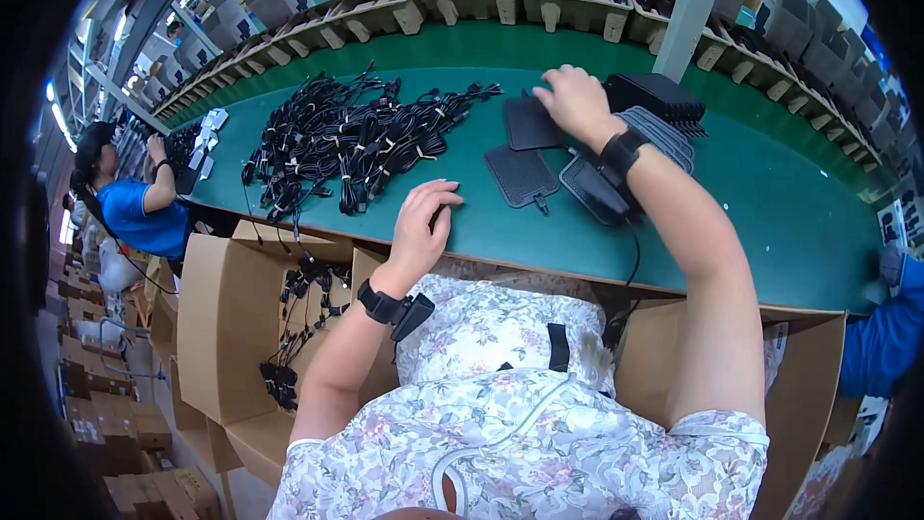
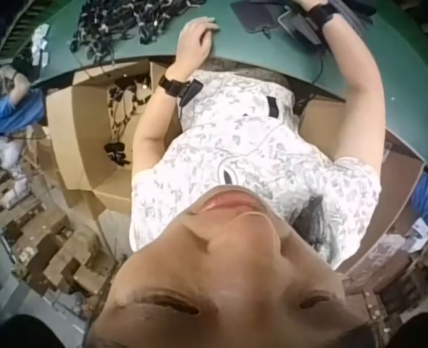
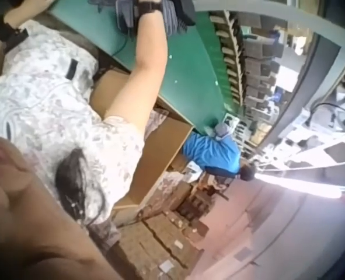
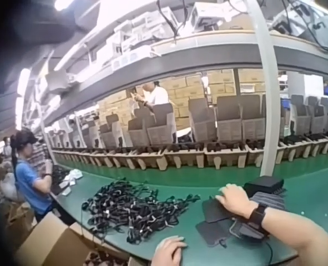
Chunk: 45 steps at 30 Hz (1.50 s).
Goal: The person picks up a cable and a base, connects them together, and places the assembled unit into a cardboard tray, repeating this process several times.
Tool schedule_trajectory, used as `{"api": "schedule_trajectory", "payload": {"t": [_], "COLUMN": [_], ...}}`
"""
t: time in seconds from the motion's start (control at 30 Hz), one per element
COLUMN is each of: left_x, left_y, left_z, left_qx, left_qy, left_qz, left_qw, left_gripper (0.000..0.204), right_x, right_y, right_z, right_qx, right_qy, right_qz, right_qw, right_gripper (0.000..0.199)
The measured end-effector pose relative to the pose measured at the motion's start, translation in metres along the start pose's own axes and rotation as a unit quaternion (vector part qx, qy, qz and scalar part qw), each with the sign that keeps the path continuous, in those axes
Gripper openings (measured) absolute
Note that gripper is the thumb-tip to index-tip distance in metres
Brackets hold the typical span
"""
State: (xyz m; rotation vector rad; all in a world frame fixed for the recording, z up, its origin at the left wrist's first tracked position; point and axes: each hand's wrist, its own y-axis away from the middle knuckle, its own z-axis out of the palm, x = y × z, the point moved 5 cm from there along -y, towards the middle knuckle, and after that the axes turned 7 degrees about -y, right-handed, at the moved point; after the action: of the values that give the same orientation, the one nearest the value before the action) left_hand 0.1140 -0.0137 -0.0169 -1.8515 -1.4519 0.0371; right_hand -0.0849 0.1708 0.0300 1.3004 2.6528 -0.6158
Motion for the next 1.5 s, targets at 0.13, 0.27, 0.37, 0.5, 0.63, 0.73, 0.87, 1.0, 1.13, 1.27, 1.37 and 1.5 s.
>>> {"api": "schedule_trajectory", "payload": {"t": [0.13, 0.27, 0.37, 0.5, 0.63, 0.73, 0.87, 1.0, 1.13, 1.27, 1.37, 1.5], "left_x": [-0.005, 0.001, 0.002, -0.014, -0.034, -0.028, -0.003, -0.022, -0.028, -0.045, -0.077, -0.125], "left_y": [-0.007, -0.027, -0.049, -0.078, -0.087, -0.092, -0.100, -0.098, -0.099, -0.116, -0.108, -0.080], "left_z": [-0.001, -0.005, -0.002, 0.018, 0.049, 0.054, 0.053, 0.034, 0.008, -0.047, -0.077, -0.069], "left_qx": [-0.021, -0.026, -0.005, 0.008, -0.070, -0.150, -0.268, -0.198, -0.267, -0.110, -0.125, -0.135], "left_qy": [0.052, 0.073, 0.077, 0.098, 0.201, 0.339, 0.496, 0.514, 0.236, -0.091, -0.227, -0.249], "left_qz": [-0.025, -0.023, -0.013, -0.050, -0.165, -0.205, -0.171, -0.227, -0.117, 0.106, 0.110, 0.027], "left_qw": [0.998, 0.997, 0.997, 0.994, 0.963, 0.906, 0.808, 0.803, 0.927, 0.984, 0.960, 0.959], "left_gripper": [0.017, 0.019, 0.022, 0.030, 0.038, 0.043, 0.036, 0.032, 0.022, 0.042, 0.056, 0.061], "right_x": [0.011, -0.020, -0.037, -0.026, -0.004, -0.008, -0.028, -0.090, -0.101, -0.049, 0.029, 0.136], "right_y": [-0.013, -0.013, -0.011, -0.017, -0.035, -0.037, -0.032, -0.026, -0.028, -0.073, -0.119, -0.168], "right_z": [0.008, 0.035, 0.048, 0.040, 0.039, 0.027, 0.025, -0.045, -0.033, -0.039, -0.084, -0.120], "right_qx": [-0.090, -0.109, -0.114, -0.005, -0.141, 0.015, 0.046, 0.246, 0.047, -0.031, 0.189, 0.315], "right_qy": [0.007, 0.107, 0.143, 0.040, -0.255, -0.563, -0.570, -0.017, -0.019, 0.037, 0.001, -0.029], "right_qz": [0.130, 0.109, 0.068, 0.004, 0.102, 0.144, 0.058, -0.246, -0.332, -0.166, -0.040, 0.112], "right_qw": [0.987, 0.982, 0.981, 0.999, 0.951, 0.814, 0.819, 0.937, 0.942, 0.985, 0.981, 0.942], "right_gripper": [0.050, 0.055, 0.061, 0.057, 0.049, 0.039, 0.035, 0.037, 0.037, 0.031, 0.023, 0.029]}}
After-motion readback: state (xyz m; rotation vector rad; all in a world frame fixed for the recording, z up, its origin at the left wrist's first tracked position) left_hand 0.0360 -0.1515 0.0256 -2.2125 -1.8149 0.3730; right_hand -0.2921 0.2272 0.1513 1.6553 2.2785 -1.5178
